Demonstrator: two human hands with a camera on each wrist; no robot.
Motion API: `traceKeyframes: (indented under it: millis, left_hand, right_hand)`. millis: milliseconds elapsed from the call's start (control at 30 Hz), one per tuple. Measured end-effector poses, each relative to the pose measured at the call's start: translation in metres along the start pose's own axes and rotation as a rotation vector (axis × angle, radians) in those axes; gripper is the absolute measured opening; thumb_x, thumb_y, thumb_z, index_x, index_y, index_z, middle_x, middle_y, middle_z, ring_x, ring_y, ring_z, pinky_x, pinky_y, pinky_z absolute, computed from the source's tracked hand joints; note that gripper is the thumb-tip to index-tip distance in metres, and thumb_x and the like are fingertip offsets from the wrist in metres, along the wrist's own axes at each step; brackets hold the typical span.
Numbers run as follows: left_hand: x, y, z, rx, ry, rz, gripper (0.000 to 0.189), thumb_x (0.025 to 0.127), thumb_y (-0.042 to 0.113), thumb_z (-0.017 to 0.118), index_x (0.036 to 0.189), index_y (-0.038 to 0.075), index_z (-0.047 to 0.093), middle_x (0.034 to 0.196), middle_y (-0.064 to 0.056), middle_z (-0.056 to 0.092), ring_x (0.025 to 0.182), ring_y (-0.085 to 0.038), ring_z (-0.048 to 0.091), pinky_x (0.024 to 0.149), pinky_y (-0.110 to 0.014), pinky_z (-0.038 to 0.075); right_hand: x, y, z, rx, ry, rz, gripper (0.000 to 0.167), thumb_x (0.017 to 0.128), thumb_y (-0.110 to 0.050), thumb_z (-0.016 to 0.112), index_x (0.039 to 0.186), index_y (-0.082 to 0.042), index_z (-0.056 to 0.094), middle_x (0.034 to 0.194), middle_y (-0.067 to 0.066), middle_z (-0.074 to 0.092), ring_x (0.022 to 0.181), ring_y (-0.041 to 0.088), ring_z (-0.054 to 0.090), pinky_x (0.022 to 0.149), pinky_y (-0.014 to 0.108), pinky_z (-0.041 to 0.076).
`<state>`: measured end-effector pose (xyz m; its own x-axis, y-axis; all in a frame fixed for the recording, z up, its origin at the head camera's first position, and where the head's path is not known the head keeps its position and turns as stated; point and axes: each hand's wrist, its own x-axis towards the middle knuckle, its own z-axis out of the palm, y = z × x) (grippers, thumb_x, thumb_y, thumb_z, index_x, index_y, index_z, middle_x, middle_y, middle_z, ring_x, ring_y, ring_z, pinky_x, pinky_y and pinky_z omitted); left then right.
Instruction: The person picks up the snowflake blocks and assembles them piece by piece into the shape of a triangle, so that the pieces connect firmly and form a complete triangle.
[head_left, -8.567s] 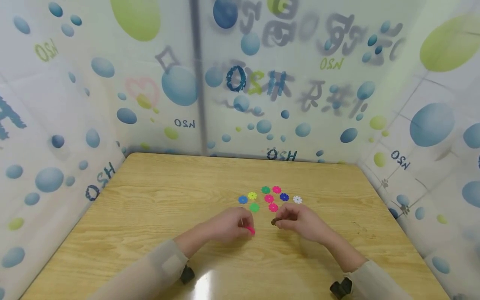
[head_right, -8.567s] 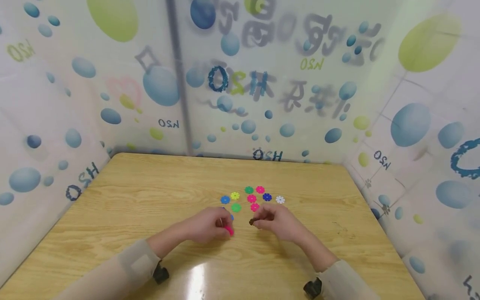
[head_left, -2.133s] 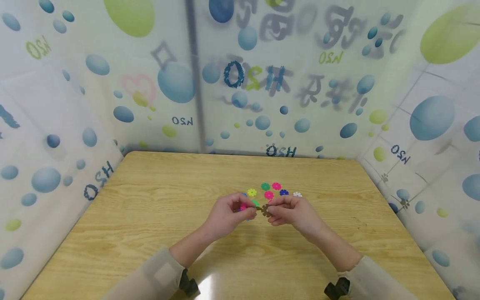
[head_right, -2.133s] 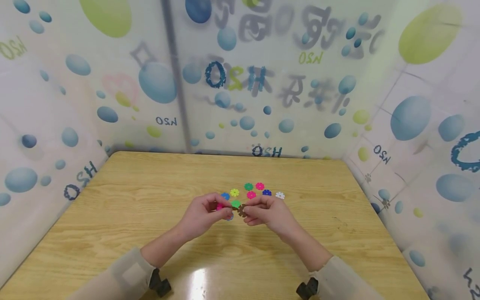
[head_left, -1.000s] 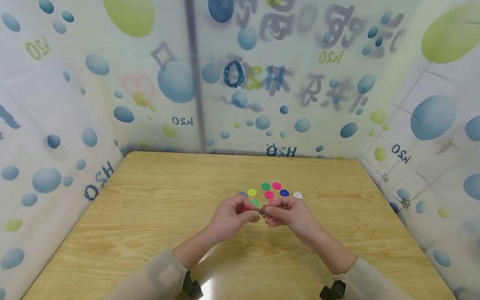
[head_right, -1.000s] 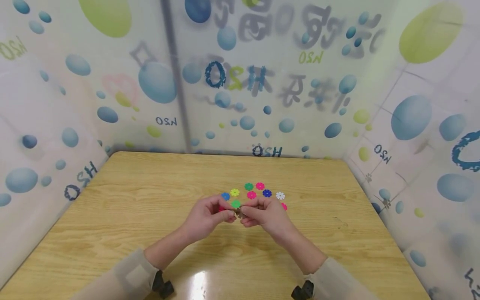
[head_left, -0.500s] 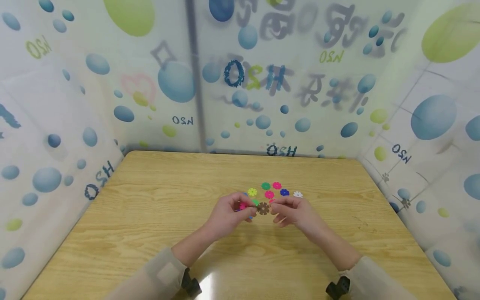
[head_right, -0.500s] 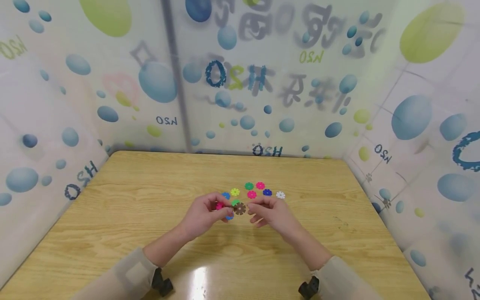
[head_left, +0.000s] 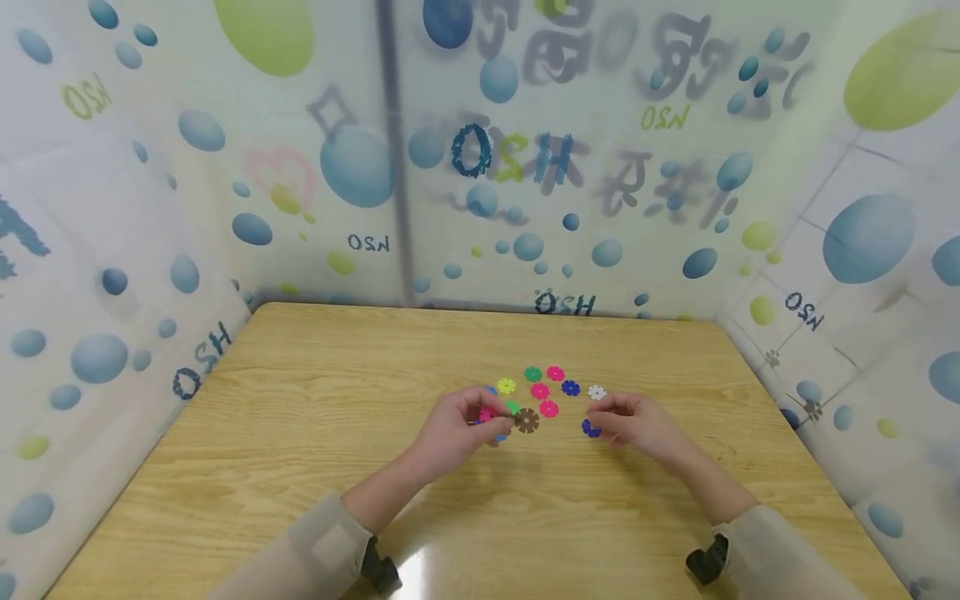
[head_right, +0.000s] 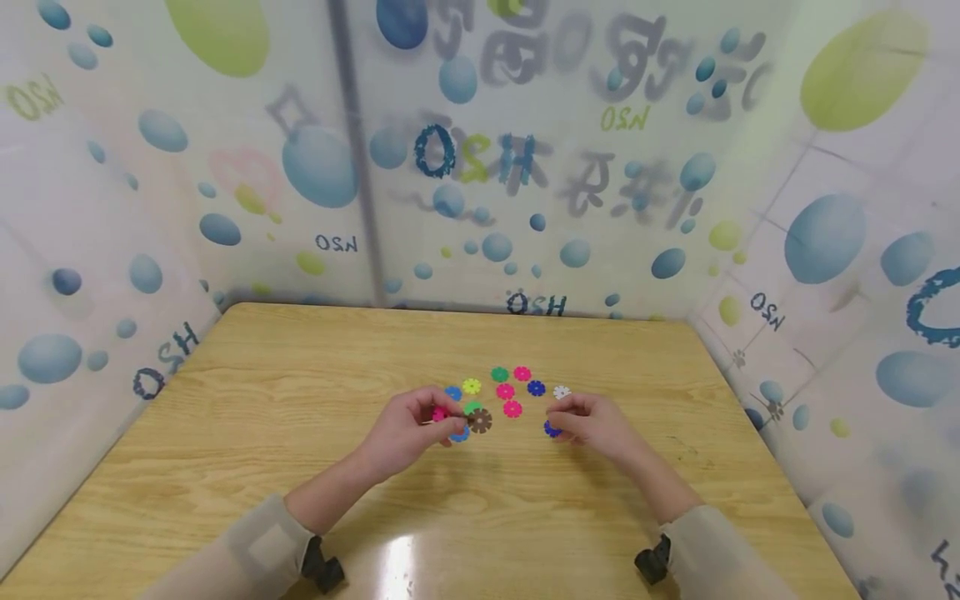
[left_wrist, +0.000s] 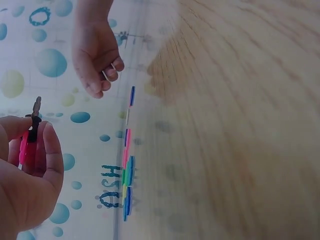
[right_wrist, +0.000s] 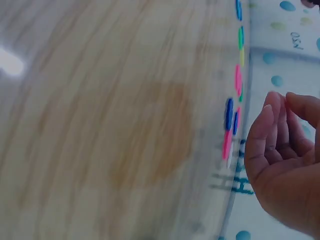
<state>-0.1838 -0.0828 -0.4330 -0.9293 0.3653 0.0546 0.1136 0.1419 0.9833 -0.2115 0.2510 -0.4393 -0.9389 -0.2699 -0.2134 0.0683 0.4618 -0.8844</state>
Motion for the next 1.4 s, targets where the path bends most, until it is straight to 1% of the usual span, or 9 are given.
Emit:
traceKeyframes:
  millis: [267, 500, 667, 767, 900, 1000, 1100, 1267, 1400]
  left_hand:
    - [0.001, -0.001, 0.000, -0.004, 0.000, 0.001, 0.012, 0.102, 0.017, 0.080, 0.111, 0.010, 0.076, 0.099, -0.003, 0.075, 0.085, -0.022, 0.070, 0.074, -0.032, 0.062]
    - [0.002, 0.001, 0.002, 0.002, 0.003, -0.001, 0.011, 0.101, 0.017, 0.080, 0.110, 0.012, 0.077, 0.097, -0.002, 0.076, 0.083, -0.019, 0.070, 0.070, -0.028, 0.059]
    - [0.002, -0.001, 0.002, 0.012, 0.022, -0.014, 0.012, 0.100, 0.019, 0.082, 0.109, 0.013, 0.077, 0.100, -0.003, 0.074, 0.082, -0.018, 0.067, 0.063, -0.022, 0.051]
    - [0.002, -0.002, 0.002, 0.010, 0.029, -0.015, 0.013, 0.099, 0.020, 0.083, 0.108, 0.013, 0.077, 0.104, -0.005, 0.073, 0.083, -0.019, 0.068, 0.064, -0.021, 0.051]
    - [0.002, -0.002, 0.002, -0.014, 0.024, -0.011, 0.014, 0.100, 0.020, 0.083, 0.109, 0.012, 0.076, 0.108, -0.005, 0.074, 0.089, -0.031, 0.075, 0.073, -0.030, 0.060]
    - [0.002, -0.001, 0.002, -0.029, 0.025, -0.012, 0.013, 0.100, 0.018, 0.082, 0.109, 0.011, 0.076, 0.109, -0.005, 0.075, 0.089, -0.031, 0.077, 0.075, -0.035, 0.062]
    - [0.001, 0.000, 0.002, -0.033, 0.032, -0.013, 0.014, 0.100, 0.016, 0.082, 0.111, 0.011, 0.076, 0.111, -0.006, 0.076, 0.090, -0.030, 0.077, 0.078, -0.038, 0.064]
    - [0.001, 0.001, 0.002, -0.059, 0.022, -0.005, 0.016, 0.101, 0.014, 0.079, 0.117, 0.010, 0.079, 0.117, -0.008, 0.078, 0.101, -0.040, 0.077, 0.090, -0.047, 0.067]
    - [0.001, 0.001, 0.001, -0.050, 0.017, 0.016, 0.016, 0.102, 0.012, 0.079, 0.117, 0.011, 0.082, 0.118, -0.008, 0.078, 0.095, -0.026, 0.077, 0.089, -0.040, 0.067]
  right_hand:
    - [0.007, 0.015, -0.008, -0.191, -0.008, -0.002, 0.018, 0.104, -0.016, 0.076, 0.120, -0.008, 0.076, 0.091, 0.006, 0.066, 0.076, 0.021, 0.060, 0.064, 0.029, 0.054]
    - [0.012, 0.015, -0.001, -0.344, 0.012, 0.004, 0.029, 0.101, -0.018, 0.079, 0.129, -0.010, 0.076, 0.092, 0.005, 0.065, 0.073, 0.018, 0.059, 0.061, 0.029, 0.049]
    - [0.011, 0.012, 0.003, -0.361, 0.021, 0.005, 0.029, 0.102, -0.017, 0.078, 0.130, -0.009, 0.076, 0.093, 0.005, 0.065, 0.073, 0.017, 0.059, 0.060, 0.028, 0.049]
    - [0.011, 0.010, 0.005, -0.372, 0.022, 0.004, 0.026, 0.103, -0.017, 0.078, 0.128, -0.008, 0.075, 0.095, 0.004, 0.065, 0.076, 0.017, 0.058, 0.061, 0.028, 0.049]
    - [0.011, 0.008, 0.006, -0.392, 0.023, 0.012, 0.022, 0.101, -0.015, 0.080, 0.121, -0.007, 0.073, 0.102, 0.005, 0.067, 0.089, 0.019, 0.059, 0.074, 0.031, 0.052]
    - [0.011, 0.007, 0.006, -0.403, 0.025, 0.024, 0.023, 0.100, -0.015, 0.081, 0.119, -0.007, 0.071, 0.108, 0.005, 0.069, 0.098, 0.021, 0.060, 0.084, 0.035, 0.053]
    - [0.008, 0.006, 0.008, -0.403, 0.037, 0.026, 0.022, 0.100, -0.015, 0.082, 0.117, -0.009, 0.071, 0.108, 0.005, 0.069, 0.097, 0.020, 0.061, 0.086, 0.035, 0.054]
    - [0.003, 0.004, 0.014, -0.376, 0.059, -0.044, 0.013, 0.102, -0.014, 0.079, 0.115, -0.012, 0.075, 0.103, 0.001, 0.074, 0.095, 0.016, 0.065, 0.081, 0.029, 0.055]
    - [-0.001, -0.005, 0.020, -0.304, 0.087, -0.109, 0.013, 0.105, -0.016, 0.076, 0.117, -0.013, 0.078, 0.105, -0.001, 0.078, 0.096, 0.014, 0.070, 0.079, 0.026, 0.059]
